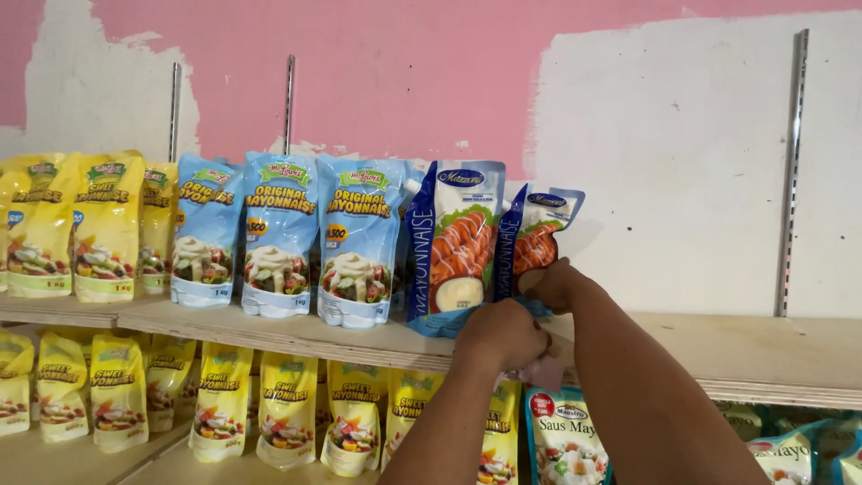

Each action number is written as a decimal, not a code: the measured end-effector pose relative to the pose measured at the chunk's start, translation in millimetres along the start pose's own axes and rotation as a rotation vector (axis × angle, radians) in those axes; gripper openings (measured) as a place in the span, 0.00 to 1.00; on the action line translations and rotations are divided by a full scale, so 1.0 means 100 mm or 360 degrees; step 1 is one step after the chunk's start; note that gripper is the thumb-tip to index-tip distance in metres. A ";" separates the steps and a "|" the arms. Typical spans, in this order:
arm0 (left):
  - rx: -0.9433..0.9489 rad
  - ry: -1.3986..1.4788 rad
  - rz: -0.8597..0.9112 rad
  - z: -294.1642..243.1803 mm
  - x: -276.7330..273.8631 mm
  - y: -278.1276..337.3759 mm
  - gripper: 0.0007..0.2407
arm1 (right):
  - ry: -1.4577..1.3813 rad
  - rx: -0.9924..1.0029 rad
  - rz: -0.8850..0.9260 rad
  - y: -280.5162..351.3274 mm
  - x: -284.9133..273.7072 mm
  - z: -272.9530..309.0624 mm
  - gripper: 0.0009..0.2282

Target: Wiping down mayonnaise pouches with a cloth and arranging them on a display shelf.

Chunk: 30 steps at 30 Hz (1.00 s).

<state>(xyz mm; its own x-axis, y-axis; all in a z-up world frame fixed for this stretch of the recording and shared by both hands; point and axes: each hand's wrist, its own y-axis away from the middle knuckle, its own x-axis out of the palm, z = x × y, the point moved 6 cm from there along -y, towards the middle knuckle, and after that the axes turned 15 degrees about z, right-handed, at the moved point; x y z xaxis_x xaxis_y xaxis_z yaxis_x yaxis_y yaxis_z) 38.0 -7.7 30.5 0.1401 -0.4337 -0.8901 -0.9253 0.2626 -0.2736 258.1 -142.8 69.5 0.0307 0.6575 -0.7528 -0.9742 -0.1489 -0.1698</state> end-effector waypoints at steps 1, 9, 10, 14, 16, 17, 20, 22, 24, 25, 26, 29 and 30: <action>0.0001 -0.0002 -0.0002 0.00 0.01 -0.01 0.13 | -0.0001 -0.0002 -0.0002 0.03 -0.03 0.04 0.48; -0.0023 -0.0011 -0.0054 -0.01 -0.01 0.02 0.18 | 0.0229 -0.0428 -0.1113 0.17 -0.87 0.48 0.15; -0.0027 -0.0008 -0.0058 -0.03 -0.02 0.03 0.18 | 0.0231 -0.0433 -0.1110 0.34 -0.91 0.54 0.15; -0.0026 -0.0001 -0.0011 0.03 0.03 0.01 0.19 | 0.1078 -0.0480 -0.0935 0.45 -0.83 0.92 0.17; -0.0004 -0.0042 -0.0025 0.08 0.06 -0.10 0.21 | 0.1225 -0.0481 -0.0859 0.24 -0.90 1.04 0.19; 0.0096 -0.0159 -0.0055 0.07 0.10 -0.17 0.20 | 0.0996 -0.0495 -0.0798 0.12 -0.95 1.02 0.18; 0.0140 -0.0174 -0.0068 0.02 0.07 -0.10 0.19 | 0.0868 -0.0540 -0.0766 -0.35 -1.14 0.97 0.16; 0.0064 -0.0041 -0.0053 0.05 0.04 -0.02 0.19 | 0.0991 -0.0589 -0.0768 -0.49 -1.13 1.08 0.14; 0.0027 -0.0038 -0.0049 0.04 0.06 -0.04 0.17 | 0.0964 -0.0528 -0.0736 -0.37 -1.18 1.13 0.14; 0.0025 -0.0030 -0.0042 0.04 0.07 -0.03 0.17 | 0.0968 -0.0523 -0.0726 -0.48 -1.21 1.10 0.14; 0.0021 -0.0024 -0.0037 0.04 0.08 -0.04 0.17 | 0.1076 -0.0678 -0.0809 -0.56 -1.23 1.13 0.13; 0.0015 -0.0013 -0.0031 0.04 0.07 -0.02 0.17 | 0.1232 -0.0743 -0.0821 -0.23 -1.10 1.32 0.14; 0.0014 -0.0018 -0.0031 0.03 0.06 -0.02 0.17 | 0.1274 -0.0648 -0.0759 -0.04 -1.03 1.38 0.15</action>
<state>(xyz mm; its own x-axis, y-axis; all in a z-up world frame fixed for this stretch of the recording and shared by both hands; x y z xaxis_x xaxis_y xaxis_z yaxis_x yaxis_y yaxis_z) 41.3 -8.3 24.1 0.1621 -0.4292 -0.8886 -0.9191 0.2620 -0.2942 228.3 -108.4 235.6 0.6824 0.0490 -0.7293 -0.6756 -0.3387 -0.6549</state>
